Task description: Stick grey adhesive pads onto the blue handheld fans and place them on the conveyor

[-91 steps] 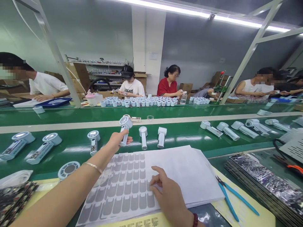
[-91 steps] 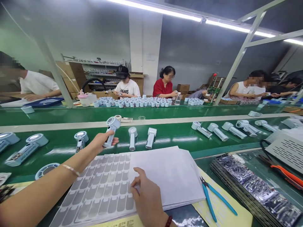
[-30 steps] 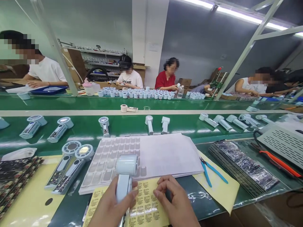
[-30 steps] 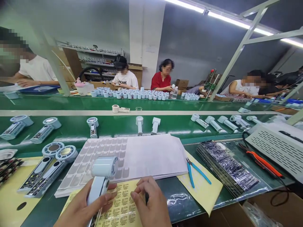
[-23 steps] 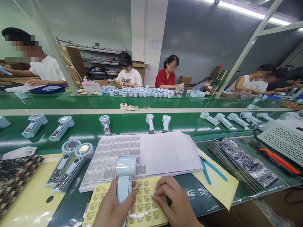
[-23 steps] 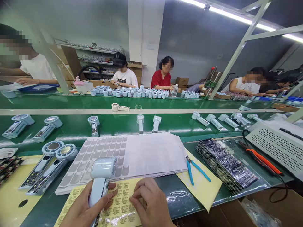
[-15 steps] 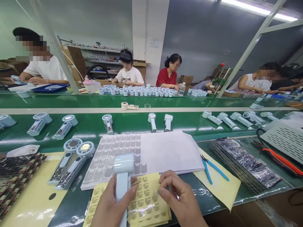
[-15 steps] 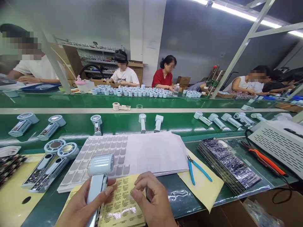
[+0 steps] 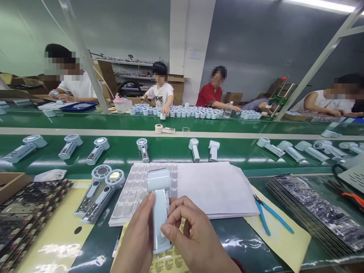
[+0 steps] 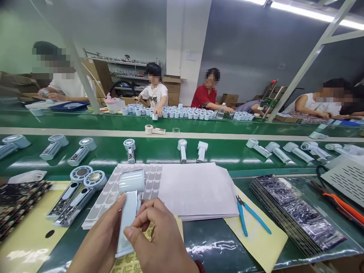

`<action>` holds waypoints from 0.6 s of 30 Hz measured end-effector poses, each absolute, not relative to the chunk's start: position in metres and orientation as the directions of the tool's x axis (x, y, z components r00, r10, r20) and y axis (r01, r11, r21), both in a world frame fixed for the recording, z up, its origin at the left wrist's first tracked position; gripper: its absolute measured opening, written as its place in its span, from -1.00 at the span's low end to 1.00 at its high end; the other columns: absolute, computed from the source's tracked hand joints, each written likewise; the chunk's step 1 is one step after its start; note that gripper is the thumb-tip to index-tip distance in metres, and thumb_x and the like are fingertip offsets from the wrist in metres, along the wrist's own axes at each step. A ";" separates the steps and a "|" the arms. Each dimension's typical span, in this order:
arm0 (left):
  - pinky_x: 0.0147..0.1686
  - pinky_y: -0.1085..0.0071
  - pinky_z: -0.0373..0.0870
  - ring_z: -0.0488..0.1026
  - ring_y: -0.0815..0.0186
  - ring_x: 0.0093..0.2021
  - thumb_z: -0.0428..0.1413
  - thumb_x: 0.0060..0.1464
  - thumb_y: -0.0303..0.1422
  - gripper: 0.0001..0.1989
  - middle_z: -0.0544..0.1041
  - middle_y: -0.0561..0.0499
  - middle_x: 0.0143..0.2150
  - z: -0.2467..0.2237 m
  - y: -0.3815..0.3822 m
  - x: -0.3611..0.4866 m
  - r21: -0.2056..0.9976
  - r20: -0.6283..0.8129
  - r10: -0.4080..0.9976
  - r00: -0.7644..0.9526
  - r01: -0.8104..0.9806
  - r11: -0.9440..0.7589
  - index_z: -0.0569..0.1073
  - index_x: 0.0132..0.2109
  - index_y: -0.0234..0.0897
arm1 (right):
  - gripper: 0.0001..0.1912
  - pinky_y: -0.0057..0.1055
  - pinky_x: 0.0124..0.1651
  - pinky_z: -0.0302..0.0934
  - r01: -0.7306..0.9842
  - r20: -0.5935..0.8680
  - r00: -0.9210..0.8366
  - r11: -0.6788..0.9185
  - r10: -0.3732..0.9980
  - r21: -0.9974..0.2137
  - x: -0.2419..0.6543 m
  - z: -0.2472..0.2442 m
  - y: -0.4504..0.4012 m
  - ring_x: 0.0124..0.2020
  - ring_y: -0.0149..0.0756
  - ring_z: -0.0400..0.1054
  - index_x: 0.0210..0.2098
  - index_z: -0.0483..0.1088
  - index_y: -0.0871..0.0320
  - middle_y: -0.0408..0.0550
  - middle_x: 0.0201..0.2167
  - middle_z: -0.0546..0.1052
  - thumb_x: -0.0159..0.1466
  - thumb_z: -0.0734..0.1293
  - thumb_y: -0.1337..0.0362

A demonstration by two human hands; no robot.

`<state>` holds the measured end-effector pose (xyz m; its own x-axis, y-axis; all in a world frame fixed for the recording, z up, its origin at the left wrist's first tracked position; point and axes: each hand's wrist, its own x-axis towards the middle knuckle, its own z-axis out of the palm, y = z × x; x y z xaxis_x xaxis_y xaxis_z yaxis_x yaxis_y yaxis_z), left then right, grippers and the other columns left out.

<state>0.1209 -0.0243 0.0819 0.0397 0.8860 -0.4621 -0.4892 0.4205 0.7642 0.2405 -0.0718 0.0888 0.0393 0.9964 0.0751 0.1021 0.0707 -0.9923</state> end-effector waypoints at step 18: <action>0.03 0.29 0.43 0.53 0.14 0.01 0.24 -0.13 -0.56 -0.53 0.61 -0.18 -0.05 0.103 0.052 0.125 0.934 -0.305 0.888 0.345 -0.076 0.350 0.46 0.01 -0.36 | -0.72 -0.36 -0.33 0.33 0.409 0.182 0.299 0.046 0.937 -0.911 0.281 0.062 -0.042 -0.29 -0.21 0.48 -0.09 0.43 0.10 0.03 -0.13 0.59 0.35 0.26 0.07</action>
<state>0.1252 0.0518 0.1033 0.3452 0.8877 -0.3048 -0.0763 0.3502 0.9336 0.2809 -0.0419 0.0623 0.2990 0.9368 0.1815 0.4092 0.0459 -0.9113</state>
